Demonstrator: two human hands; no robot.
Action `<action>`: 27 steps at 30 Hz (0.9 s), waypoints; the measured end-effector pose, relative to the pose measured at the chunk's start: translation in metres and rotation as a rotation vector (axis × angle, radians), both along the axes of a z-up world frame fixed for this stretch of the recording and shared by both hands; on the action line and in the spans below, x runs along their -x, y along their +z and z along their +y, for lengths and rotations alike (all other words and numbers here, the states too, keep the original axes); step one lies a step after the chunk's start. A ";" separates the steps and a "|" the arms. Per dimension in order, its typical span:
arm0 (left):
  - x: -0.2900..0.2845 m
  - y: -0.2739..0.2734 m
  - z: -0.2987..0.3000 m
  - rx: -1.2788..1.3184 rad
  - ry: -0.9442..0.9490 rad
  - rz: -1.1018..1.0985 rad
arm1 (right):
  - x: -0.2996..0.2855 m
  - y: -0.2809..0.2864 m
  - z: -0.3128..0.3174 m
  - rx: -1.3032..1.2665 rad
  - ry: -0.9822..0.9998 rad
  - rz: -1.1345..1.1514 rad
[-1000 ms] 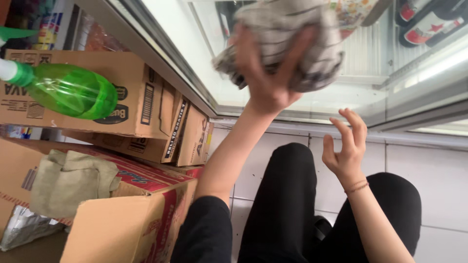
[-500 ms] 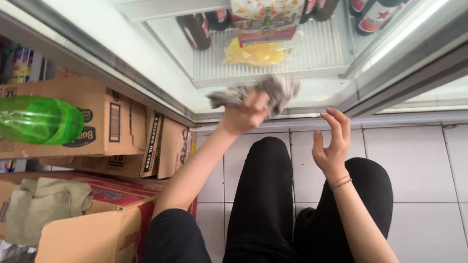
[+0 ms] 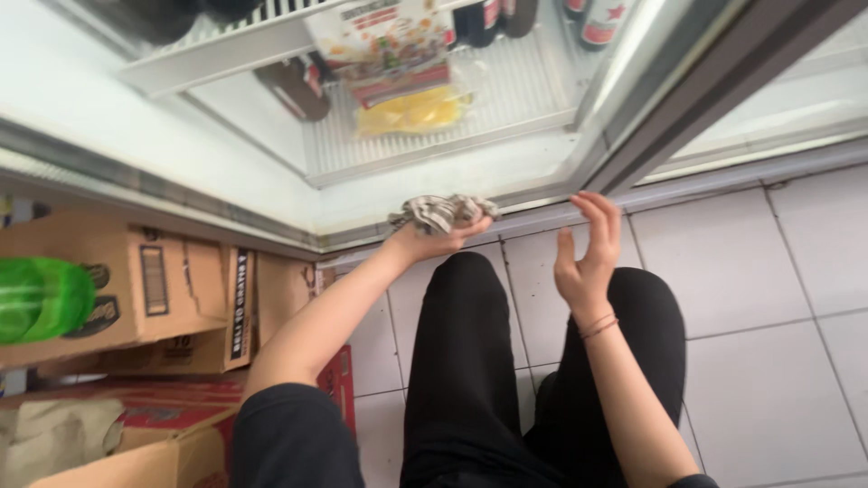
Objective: The person wipes the glass door of a commercial refrigerator with a cloth, then sprays a cleaning solution and continues wiping the surface. The task involves cleaning the exterior glass of the fridge.
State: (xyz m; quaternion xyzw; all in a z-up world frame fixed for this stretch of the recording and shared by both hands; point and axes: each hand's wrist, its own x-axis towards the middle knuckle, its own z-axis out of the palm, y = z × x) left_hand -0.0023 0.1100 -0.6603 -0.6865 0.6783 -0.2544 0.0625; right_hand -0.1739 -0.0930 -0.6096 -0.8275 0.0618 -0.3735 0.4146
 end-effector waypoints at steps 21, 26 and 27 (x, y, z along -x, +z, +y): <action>-0.001 0.026 -0.107 0.256 -0.130 -0.178 | 0.029 -0.012 -0.051 -0.266 -0.159 0.033; -0.007 0.131 -0.165 0.910 0.053 -0.107 | 0.033 -0.019 -0.054 -0.278 -0.153 0.053; -0.004 0.144 -0.180 0.904 0.111 -0.080 | 0.035 -0.020 -0.055 -0.270 -0.154 0.060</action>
